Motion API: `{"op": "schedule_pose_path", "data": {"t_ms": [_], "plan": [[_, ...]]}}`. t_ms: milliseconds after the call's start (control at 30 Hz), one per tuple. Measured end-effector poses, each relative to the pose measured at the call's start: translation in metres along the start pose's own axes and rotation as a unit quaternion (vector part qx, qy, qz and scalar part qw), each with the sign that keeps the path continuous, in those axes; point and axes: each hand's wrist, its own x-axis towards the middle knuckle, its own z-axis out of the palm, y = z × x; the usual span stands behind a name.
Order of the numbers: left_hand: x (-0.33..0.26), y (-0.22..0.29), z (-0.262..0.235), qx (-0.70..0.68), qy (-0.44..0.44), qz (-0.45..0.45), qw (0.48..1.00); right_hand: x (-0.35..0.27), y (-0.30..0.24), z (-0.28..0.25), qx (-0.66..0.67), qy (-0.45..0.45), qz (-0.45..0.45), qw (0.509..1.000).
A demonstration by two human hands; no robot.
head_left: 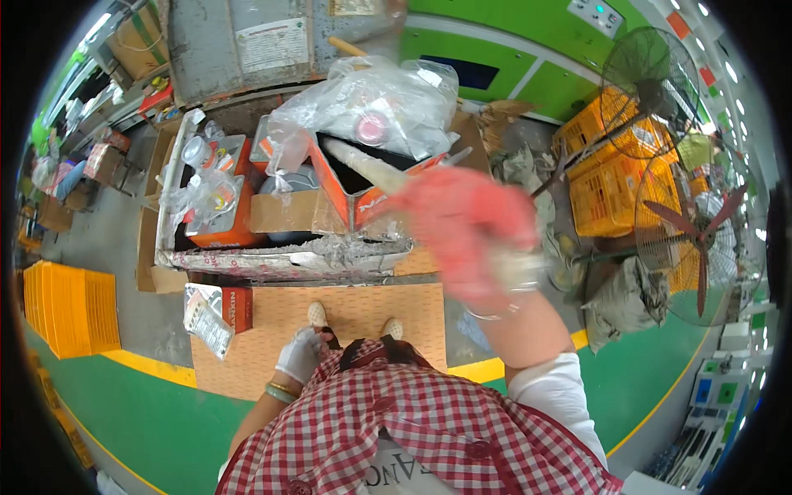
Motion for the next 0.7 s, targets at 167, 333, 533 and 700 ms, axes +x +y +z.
{"op": "schedule_pose_path", "data": {"t_ms": [167, 333, 533, 700], "plan": [[-0.024, -0.039, -0.056, -0.027, 0.074, 0.031, 0.996, 0.003, 0.050, 0.001, -0.067, -0.166, 0.167, 0.969], [-0.037, -0.049, -0.077, -0.091, 0.109, 0.015, 0.990, 0.064, 0.029, 0.038, -0.172, 0.065, 0.140, 0.973], [-0.053, -0.004, -0.117, 0.098, 0.024, 0.074, 0.992, 0.020, 0.080, 0.049, -0.314, 0.060, 0.060, 0.946], [-0.060, 0.019, -0.188, -0.039, 0.112, 0.031, 0.992, 0.050, 0.057, 0.094, -0.230, 0.145, 0.075, 0.959]]}}
